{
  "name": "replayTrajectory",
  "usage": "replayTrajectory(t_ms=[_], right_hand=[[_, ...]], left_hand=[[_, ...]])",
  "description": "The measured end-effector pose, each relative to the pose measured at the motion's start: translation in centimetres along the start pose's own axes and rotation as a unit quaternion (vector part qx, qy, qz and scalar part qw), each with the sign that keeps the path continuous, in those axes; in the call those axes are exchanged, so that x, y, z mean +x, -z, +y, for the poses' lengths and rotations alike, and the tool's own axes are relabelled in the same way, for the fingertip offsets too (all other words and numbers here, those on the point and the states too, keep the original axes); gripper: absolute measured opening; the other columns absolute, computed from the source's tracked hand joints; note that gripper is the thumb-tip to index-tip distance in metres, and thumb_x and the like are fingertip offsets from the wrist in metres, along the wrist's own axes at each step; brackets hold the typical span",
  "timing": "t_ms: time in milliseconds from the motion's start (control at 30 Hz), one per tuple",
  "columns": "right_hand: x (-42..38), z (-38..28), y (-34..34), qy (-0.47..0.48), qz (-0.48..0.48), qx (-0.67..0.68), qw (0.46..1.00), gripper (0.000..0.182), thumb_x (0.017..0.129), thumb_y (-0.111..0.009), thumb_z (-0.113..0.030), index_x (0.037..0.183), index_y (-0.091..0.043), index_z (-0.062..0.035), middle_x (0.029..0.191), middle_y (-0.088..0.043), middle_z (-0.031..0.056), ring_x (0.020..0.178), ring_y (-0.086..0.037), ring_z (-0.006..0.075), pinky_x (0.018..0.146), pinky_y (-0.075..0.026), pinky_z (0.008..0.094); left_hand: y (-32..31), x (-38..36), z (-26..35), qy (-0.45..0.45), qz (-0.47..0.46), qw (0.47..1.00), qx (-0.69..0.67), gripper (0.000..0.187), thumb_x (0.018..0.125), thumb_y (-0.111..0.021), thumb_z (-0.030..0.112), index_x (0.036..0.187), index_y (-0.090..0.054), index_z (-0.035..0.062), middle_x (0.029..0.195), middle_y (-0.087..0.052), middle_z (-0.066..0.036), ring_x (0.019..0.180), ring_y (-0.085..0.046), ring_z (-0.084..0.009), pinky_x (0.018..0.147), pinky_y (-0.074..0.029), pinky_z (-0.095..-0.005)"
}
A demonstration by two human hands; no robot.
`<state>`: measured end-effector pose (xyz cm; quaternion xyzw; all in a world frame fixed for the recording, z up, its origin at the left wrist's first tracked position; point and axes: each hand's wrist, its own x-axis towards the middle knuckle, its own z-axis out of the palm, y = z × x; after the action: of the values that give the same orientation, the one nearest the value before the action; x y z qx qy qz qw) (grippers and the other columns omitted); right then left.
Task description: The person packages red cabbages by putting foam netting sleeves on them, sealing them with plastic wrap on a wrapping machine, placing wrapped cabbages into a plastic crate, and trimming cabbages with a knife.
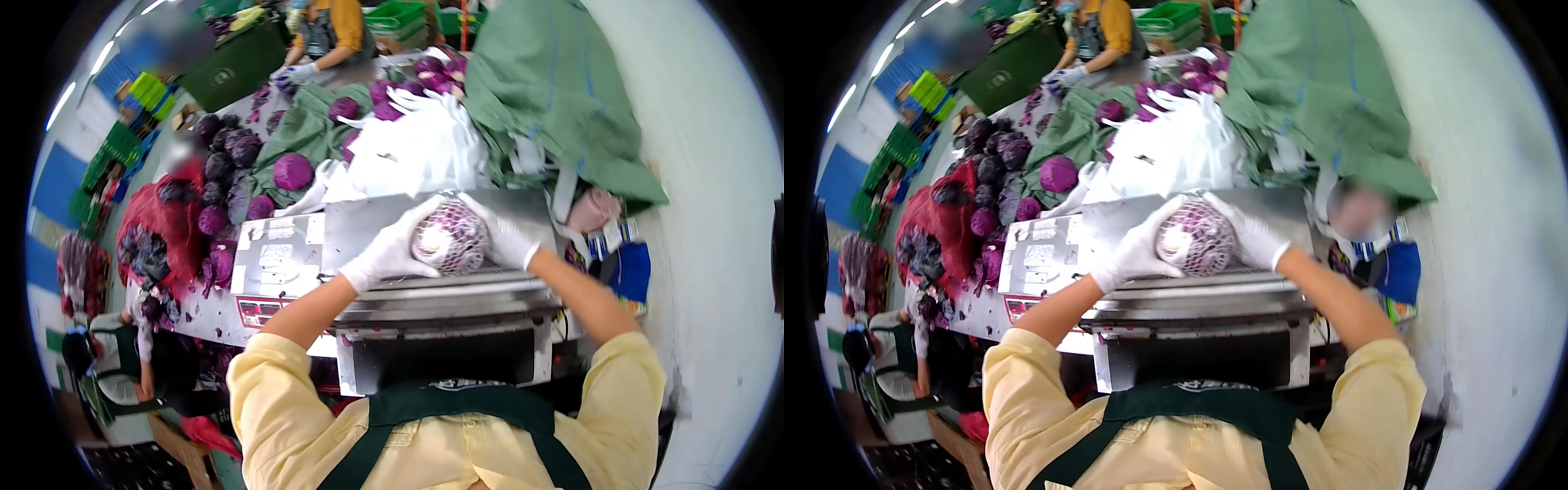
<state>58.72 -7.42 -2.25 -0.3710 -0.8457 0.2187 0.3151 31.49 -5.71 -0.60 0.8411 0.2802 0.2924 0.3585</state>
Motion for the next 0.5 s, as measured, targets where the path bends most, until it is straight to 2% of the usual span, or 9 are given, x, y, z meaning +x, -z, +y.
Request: replayTrajectory(t_ms=[33, 67, 133, 200, 267, 333, 367, 467, 500], right_hand=[[-0.1, -0.5, -1.0, -0.037, 0.002, 0.085, 0.996, 0.062, 0.089, -0.06, -0.008, 0.143, -0.031, 0.0008, 0.135, -0.052, 0.0161, 0.124, -0.05, 0.0337, 0.107, -0.04, 0.0376], [-0.3, -2.4, -0.1, -0.181, -0.022, 0.139, 0.973, 0.074, 0.086, -0.067, -0.016, 0.145, -0.026, 0.0016, 0.136, -0.05, 0.0162, 0.129, -0.046, 0.0308, 0.111, -0.036, 0.0381], [-1.7, -0.8, -1.4, -0.158, -0.057, 0.267, 0.949, 0.097, 0.077, -0.078, -0.026, 0.148, -0.016, -0.0001, 0.138, -0.047, 0.0165, 0.132, -0.042, 0.0247, 0.113, -0.033, 0.0371], [-3.3, -5.9, 0.2, -0.204, -0.127, 0.307, 0.921, 0.1, 0.074, -0.081, -0.024, 0.148, -0.017, -0.0029, 0.14, -0.045, 0.0157, 0.131, -0.042, 0.0225, 0.113, -0.033, 0.0362], [-6.6, -9.7, 0.7, -0.272, -0.19, 0.37, 0.868, 0.095, 0.077, -0.077, -0.019, 0.149, -0.017, -0.0059, 0.134, -0.05, 0.0153, 0.122, -0.052, 0.0225, 0.106, -0.042, 0.0358], [-10.0, -12.8, 0.6, -0.485, -0.268, 0.482, 0.679, 0.092, 0.077, -0.074, -0.015, 0.149, -0.018, -0.0061, 0.127, -0.056, 0.0136, 0.109, -0.061, 0.0199, 0.093, -0.052, 0.0336], [-10.6, -15.1, 0.1, -0.504, -0.245, 0.515, 0.648, 0.087, 0.08, -0.069, -0.012, 0.15, -0.019, -0.009, 0.122, -0.06, 0.0121, 0.097, -0.065, 0.0183, 0.079, -0.057, 0.0308], [-15.6, -13.9, -4.3, -0.529, -0.266, 0.608, 0.529, 0.068, 0.084, -0.062, -0.011, 0.146, -0.033, -0.0117, 0.121, -0.06, 0.0085, 0.102, -0.062, 0.0181, 0.086, -0.054, 0.0322], [-16.2, -14.3, -5.2, -0.504, -0.217, 0.617, 0.564, 0.059, 0.085, -0.062, -0.012, 0.141, -0.042, -0.0097, 0.121, -0.06, 0.0068, 0.104, -0.061, 0.0166, 0.089, -0.052, 0.0318]], left_hand=[[-0.1, 0.4, 0.0, 0.055, 0.006, 0.998, -0.026, 0.102, 0.064, -0.086, 0.037, 0.147, -0.033, 0.0123, 0.138, -0.048, -0.023, 0.13, -0.047, -0.0315, 0.11, -0.037, -0.0374], [-0.2, 0.4, 0.1, 0.115, 0.011, 0.992, -0.056, 0.098, 0.067, -0.084, 0.039, 0.148, -0.033, 0.0144, 0.135, -0.052, -0.023, 0.128, -0.05, -0.0311, 0.109, -0.038, -0.0364], [-1.6, -0.5, -1.3, 0.22, 0.045, 0.963, -0.148, 0.083, 0.08, -0.069, 0.05, 0.146, -0.035, 0.0142, 0.132, -0.056, -0.02, 0.117, -0.058, -0.0296, 0.102, -0.045, -0.036], [-2.7, -2.6, 0.5, 0.27, -0.033, 0.93, -0.248, 0.078, 0.086, -0.06, 0.06, 0.145, -0.037, 0.0153, 0.133, -0.056, -0.016, 0.116, -0.058, -0.027, 0.098, -0.047, -0.0375], [-0.4, -4.4, 10.2, 0.384, -0.158, 0.787, -0.457, 0.08, 0.091, -0.042, 0.069, 0.149, -0.032, 0.0141, 0.142, -0.046, -0.013, 0.124, -0.049, -0.0261, 0.102, -0.043, -0.0425], [-3.0, -8.7, 9.9, 0.443, -0.244, 0.694, -0.512, 0.087, 0.088, -0.029, 0.078, 0.151, -0.028, 0.0181, 0.148, -0.04, -0.011, 0.126, -0.046, -0.0269, 0.098, -0.044, -0.0474], [-5.2, -11.0, 9.2, 0.477, -0.246, 0.629, -0.562, 0.088, 0.087, -0.026, 0.08, 0.151, -0.029, 0.019, 0.149, -0.04, -0.009, 0.127, -0.045, -0.0292, 0.096, -0.043, -0.0464], [-8.2, -14.2, 9.6, 0.583, -0.19, 0.578, -0.538, 0.084, 0.089, -0.028, 0.078, 0.147, -0.035, 0.0177, 0.144, -0.045, -0.01, 0.13, -0.043, -0.0281, 0.104, -0.038, -0.0415], [-10.5, -15.7, 8.3, 0.535, -0.137, 0.583, -0.596, 0.079, 0.092, -0.028, 0.073, 0.147, -0.036, 0.0168, 0.145, -0.044, -0.009, 0.13, -0.045, -0.0251, 0.108, -0.037, -0.0388]])
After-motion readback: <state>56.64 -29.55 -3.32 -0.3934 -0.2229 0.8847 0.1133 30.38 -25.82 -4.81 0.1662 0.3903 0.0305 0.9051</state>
